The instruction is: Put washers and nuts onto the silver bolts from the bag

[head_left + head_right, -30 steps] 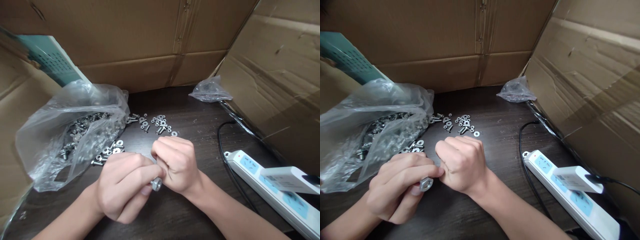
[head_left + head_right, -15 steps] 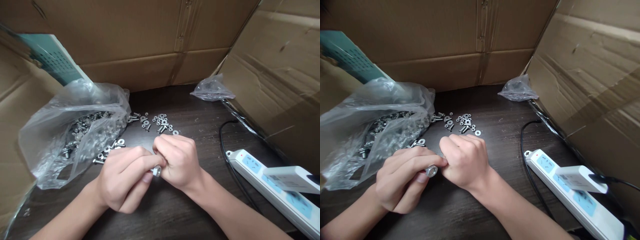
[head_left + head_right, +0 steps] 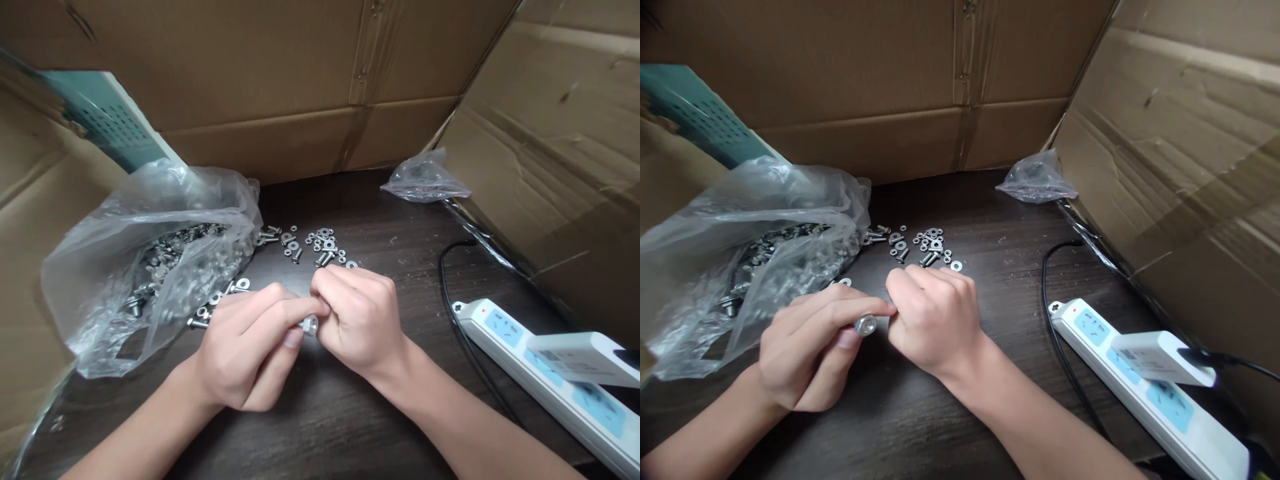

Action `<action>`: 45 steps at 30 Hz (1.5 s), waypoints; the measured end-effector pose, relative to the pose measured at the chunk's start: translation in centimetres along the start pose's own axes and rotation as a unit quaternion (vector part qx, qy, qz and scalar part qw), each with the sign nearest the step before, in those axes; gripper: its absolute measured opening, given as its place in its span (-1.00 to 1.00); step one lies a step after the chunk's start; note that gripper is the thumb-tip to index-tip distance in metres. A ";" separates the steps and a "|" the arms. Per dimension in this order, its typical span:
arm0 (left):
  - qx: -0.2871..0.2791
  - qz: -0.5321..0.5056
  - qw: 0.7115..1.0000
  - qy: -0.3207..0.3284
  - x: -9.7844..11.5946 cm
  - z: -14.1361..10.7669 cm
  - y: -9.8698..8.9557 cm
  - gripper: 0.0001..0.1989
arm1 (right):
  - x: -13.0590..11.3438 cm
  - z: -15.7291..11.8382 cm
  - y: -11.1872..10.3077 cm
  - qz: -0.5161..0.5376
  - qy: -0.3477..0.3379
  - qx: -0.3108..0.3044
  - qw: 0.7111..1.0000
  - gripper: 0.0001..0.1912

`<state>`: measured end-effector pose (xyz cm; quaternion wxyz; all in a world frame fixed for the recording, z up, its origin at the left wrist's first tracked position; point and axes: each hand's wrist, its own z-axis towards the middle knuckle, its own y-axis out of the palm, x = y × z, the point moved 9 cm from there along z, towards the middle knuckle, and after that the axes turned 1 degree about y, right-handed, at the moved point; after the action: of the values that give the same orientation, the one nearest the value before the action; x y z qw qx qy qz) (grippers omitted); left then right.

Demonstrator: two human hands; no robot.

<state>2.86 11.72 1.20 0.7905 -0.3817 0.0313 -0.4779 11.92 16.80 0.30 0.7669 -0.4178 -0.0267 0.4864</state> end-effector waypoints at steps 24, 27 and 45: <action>-0.126 0.174 0.967 -0.139 -5.3 -1.5 2.4 -0.81 | 2.1 -0.1 2.4 0.194 0.092 -0.060 0.975 -0.82; -0.141 0.191 0.960 -0.150 -5.5 -1.6 2.5 -0.76 | 2.2 -0.2 2.9 0.196 0.093 -0.080 0.973 -0.82; -0.185 0.144 0.945 -0.226 -6.3 -1.8 2.7 -0.75 | 3.7 -0.6 4.5 0.205 0.147 -0.110 0.961 -0.55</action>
<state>0.70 16.30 -3.80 0.7529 -0.6105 -0.0059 -0.2456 10.86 20.08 -4.47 0.5956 -0.5630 0.1197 0.5603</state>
